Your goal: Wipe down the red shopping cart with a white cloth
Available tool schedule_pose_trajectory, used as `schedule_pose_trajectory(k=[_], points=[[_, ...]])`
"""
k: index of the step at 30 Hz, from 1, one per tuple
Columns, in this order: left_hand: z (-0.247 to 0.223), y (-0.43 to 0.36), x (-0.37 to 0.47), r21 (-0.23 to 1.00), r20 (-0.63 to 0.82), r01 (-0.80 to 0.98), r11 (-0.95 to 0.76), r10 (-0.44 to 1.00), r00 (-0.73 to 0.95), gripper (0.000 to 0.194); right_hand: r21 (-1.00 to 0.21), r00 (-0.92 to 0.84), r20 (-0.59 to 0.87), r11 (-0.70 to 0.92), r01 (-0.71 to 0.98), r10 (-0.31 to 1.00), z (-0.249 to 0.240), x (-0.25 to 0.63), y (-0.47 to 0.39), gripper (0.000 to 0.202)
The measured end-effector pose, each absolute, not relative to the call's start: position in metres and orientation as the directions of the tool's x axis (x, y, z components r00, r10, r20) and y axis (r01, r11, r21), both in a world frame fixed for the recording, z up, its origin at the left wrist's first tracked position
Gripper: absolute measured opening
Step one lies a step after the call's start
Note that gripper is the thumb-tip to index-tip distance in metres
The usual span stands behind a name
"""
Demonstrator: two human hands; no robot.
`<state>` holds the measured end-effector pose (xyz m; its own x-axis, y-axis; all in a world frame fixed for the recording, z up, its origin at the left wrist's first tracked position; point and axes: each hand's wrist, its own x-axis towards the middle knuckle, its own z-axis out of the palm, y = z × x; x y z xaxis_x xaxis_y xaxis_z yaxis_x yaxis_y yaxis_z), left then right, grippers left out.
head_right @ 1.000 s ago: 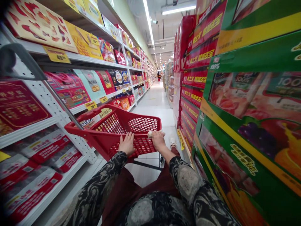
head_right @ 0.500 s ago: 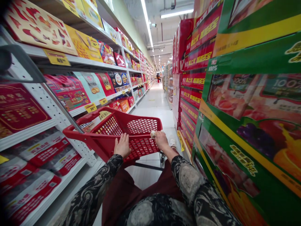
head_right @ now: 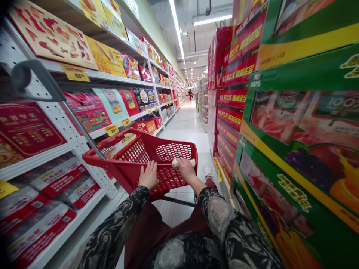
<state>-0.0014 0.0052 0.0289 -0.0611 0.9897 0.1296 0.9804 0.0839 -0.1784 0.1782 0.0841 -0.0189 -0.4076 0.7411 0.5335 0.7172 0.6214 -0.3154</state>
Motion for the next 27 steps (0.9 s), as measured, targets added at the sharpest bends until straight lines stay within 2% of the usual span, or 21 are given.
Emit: schedule_pose_trajectory(k=[5, 7, 10, 14, 22, 27], points=[[0.034, 0.008, -0.003, -0.163, 0.131, 0.986, 0.043, 0.991, -0.021, 0.072, -0.292, -0.383, 0.537, 0.592, 0.752, 0.752, -0.024, 0.210, 0.095, 0.036], [0.039, 0.011, -0.011, -0.163, 0.159, 0.983, 0.086, 0.986, -0.060, 0.067, -0.296, -0.364, 0.515, 0.559, 0.774, 0.776, -0.022, 0.215, 0.098, 0.035], [0.044, 0.014, -0.025, -0.178, 0.196, 0.969, 0.170, 0.971, -0.134, 0.065, -0.322, -0.274, 0.478, 0.457, 0.829, 0.835, -0.019, 0.216, 0.103, 0.036], [0.044, 0.016, -0.027, -0.207, 0.190, 0.966, 0.157, 0.975, -0.117, 0.068, -0.357, -0.163, 0.454, 0.346, 0.867, 0.876, -0.014, 0.203, 0.105, 0.038], [0.041, 0.015, -0.014, -0.238, 0.189, 0.962, 0.136, 0.978, -0.091, 0.068, -0.321, -0.325, 0.477, 0.506, 0.800, 0.816, -0.007, 0.148, 0.094, 0.043], [0.035, 0.014, -0.017, -0.228, 0.221, 0.966, 0.124, 0.973, -0.072, 0.067, -0.276, -0.355, 0.495, 0.531, 0.801, 0.793, -0.009, 0.168, 0.093, 0.045]])
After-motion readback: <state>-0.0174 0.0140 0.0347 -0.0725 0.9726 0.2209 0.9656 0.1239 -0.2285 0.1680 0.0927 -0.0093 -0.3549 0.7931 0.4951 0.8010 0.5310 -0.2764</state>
